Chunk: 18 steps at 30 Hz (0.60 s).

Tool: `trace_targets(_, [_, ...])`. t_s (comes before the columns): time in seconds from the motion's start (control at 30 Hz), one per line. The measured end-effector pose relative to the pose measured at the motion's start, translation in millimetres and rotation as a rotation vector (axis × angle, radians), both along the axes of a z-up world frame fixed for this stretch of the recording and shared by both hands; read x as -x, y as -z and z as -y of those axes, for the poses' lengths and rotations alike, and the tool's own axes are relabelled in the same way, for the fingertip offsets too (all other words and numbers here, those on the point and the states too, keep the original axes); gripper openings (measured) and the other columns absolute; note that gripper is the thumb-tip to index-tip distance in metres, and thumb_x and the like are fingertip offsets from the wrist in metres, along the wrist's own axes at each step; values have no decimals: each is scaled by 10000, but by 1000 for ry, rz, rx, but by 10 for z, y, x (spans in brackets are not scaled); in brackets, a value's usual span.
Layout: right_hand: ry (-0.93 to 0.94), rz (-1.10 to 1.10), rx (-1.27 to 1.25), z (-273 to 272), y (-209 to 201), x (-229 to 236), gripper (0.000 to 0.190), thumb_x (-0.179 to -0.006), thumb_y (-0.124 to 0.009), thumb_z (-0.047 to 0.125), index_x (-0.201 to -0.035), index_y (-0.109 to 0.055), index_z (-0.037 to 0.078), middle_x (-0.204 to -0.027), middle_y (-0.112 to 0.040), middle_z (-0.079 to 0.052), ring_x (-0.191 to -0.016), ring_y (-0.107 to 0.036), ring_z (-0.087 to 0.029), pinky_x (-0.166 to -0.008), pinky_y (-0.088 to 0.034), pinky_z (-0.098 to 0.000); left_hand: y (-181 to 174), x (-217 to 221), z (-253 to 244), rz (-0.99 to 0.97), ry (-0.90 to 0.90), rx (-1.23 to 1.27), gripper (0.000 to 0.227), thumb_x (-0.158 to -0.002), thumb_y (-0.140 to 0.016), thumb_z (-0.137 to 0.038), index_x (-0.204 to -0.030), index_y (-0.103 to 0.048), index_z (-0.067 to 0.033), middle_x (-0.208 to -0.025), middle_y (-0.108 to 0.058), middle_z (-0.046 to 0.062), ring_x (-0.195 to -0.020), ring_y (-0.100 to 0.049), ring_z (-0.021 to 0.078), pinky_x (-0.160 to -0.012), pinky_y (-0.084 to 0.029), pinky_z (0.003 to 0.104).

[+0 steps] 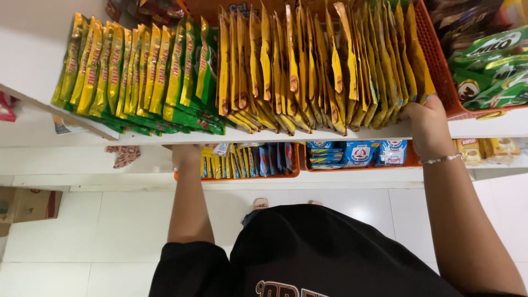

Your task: Organizing and arranging various coffee and drink sachets on shelves.

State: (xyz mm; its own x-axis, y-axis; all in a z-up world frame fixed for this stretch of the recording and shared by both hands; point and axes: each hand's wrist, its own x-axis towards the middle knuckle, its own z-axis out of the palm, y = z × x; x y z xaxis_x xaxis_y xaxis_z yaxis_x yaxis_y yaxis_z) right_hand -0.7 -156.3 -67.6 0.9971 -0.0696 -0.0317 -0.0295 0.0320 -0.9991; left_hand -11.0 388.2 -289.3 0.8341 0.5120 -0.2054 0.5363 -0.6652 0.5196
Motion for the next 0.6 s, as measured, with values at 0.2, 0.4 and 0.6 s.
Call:
trace_targets(0.2, [10,37,59,132,268,-64,427,-891,-429,-88,-1267,-619,-16,-1135,-670,-91,-969,-635,-193,-817,-510,-290,-1,292,-155,33,-56,-185,245,-915,-688,-265,-994,-650,-36,-993,-728,210,-929,-672,405,-741,-514,517])
trace_targets(0.4, [-21,205,107,-88,-58,64,585,-851,-442,-83,-1422,-507,25,-1284,-630,-42,-1141,-606,-125,-993,-487,-252,-958,999,7,178,153,167,216,-907,-686,-198,-925,-609,3,-813,-686,202,-720,-654,330,-694,-526,436])
trace_targets(0.6, [118,239,195,148,344,5,510,-882,-522,-77,-1383,-448,-15,-1278,-607,-69,-1135,-605,-146,-1003,-513,-276,-2660,1433,433,-171,346,349,116,-877,-602,-123,-887,-617,-8,-719,-680,132,-574,-687,230,-548,-559,373])
